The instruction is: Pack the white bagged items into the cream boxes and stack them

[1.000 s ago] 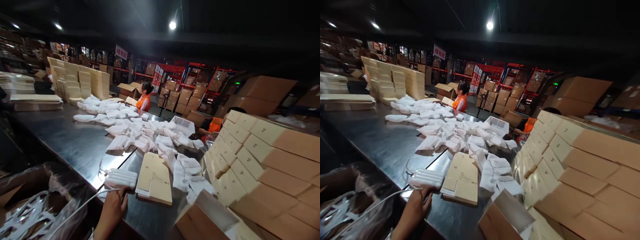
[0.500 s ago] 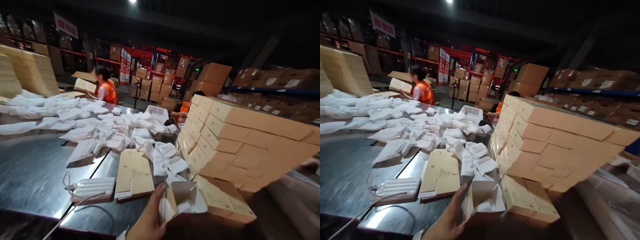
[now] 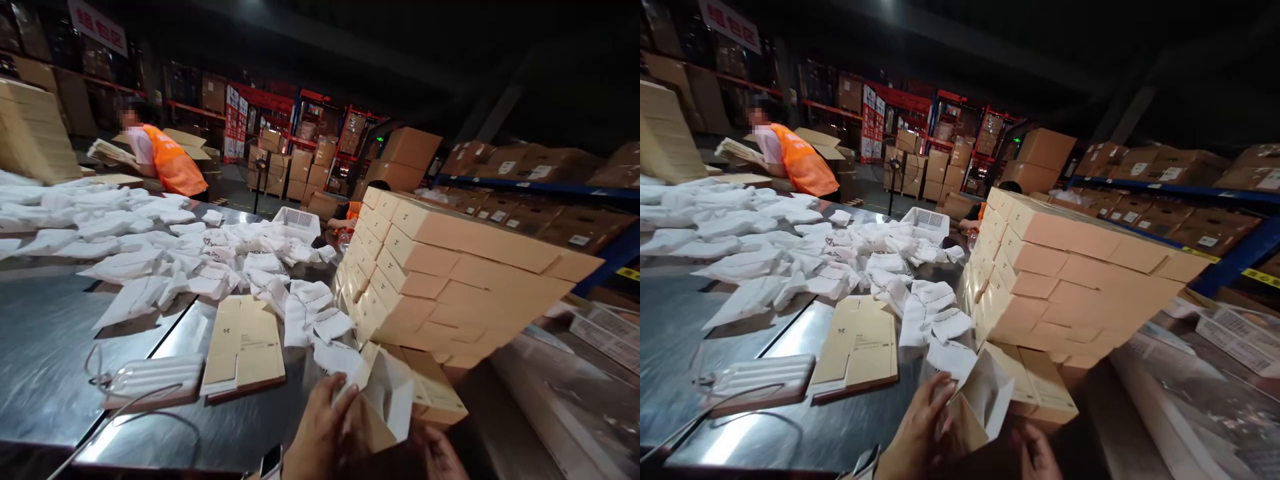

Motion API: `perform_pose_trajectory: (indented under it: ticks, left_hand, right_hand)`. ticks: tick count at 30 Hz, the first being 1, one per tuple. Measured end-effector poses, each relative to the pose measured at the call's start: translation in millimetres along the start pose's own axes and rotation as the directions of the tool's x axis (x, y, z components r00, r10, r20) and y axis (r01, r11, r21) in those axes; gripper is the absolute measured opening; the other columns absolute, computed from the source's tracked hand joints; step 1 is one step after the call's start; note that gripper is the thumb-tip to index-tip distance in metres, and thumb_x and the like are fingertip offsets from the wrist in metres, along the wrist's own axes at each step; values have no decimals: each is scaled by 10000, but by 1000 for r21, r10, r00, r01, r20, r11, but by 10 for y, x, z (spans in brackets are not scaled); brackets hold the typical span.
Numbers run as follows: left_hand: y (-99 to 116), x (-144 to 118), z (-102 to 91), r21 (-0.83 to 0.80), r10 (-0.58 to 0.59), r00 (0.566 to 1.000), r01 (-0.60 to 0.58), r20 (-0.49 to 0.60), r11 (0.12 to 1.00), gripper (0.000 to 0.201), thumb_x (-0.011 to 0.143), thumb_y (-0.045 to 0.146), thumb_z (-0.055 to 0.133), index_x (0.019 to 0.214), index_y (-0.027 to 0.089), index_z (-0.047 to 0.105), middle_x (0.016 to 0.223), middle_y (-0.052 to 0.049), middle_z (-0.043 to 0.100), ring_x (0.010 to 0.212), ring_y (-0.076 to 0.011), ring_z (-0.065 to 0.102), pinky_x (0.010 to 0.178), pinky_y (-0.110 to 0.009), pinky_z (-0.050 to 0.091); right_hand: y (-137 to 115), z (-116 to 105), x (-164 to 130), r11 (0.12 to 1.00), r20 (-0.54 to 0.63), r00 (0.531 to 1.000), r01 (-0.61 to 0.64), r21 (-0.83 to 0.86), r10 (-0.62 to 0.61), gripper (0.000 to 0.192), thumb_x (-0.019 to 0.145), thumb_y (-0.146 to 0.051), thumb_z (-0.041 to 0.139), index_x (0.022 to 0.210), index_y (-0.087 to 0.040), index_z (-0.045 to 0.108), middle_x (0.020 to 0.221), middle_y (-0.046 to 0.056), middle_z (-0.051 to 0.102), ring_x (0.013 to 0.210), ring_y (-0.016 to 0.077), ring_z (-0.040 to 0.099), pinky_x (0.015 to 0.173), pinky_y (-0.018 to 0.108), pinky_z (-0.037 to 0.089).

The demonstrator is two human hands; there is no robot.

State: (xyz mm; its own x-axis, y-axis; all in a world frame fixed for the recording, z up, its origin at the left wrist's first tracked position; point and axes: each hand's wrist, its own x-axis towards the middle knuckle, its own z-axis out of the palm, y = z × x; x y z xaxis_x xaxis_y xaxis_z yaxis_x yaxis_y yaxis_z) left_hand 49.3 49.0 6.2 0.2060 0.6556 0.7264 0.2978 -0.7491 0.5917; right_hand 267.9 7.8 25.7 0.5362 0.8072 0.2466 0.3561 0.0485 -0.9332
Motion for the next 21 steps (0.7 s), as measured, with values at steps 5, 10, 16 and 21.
perform_pose_trajectory:
  ticks: [5, 10, 16, 21]
  left_hand:
    - [-119, -75, 166, 32, 174, 985, -174, -10, 984, 1170, 665, 455, 851, 1583, 372, 131, 1602, -215, 283, 1377, -471, 459, 1005, -608, 502]
    - [-255, -228, -137, -68, 23, 1000, -25, -19, 997, 1048, 762, 262, 727, 1591, 400, 101, 1580, -155, 373, 1382, -420, 487, 1012, -547, 522]
    - [-233, -313, -573, 0, -141, 990, 141, -22, 990, 973, 782, 230, 759, 1567, 423, 217, 1560, -121, 456, 1400, -377, 490, 1080, -522, 491]
    - [-155, -297, -713, -47, -272, 955, 280, 120, 959, 812, 738, 364, 824, 1474, 312, 484, 1555, -147, 477, 1413, -411, 463, 1134, -537, 422]
  right_hand:
    - [81, 239, 190, 994, 40, 995, 93, 49, -95, 610, 779, -748, 586, 1021, -207, 730, 1048, 123, 769, 966, 319, 730, 785, 411, 617]
    - [216, 475, 362, 747, 158, 847, 524, -409, -507, 500, 900, -628, 472, 977, -246, 784, 1042, 151, 757, 1112, 406, 650, 1014, 666, 428]
    - [438, 587, 688, 549, 108, 861, 408, -730, -496, 563, 895, -549, 425, 1223, -202, 723, 1309, 246, 615, 1326, 555, 415, 954, 832, 264]
    - [105, 619, 340, 672, 210, 769, 632, -386, -603, 722, 930, -699, 352, 1433, -217, 542, 1499, 213, 486, 1442, 515, 317, 1065, 811, 222]
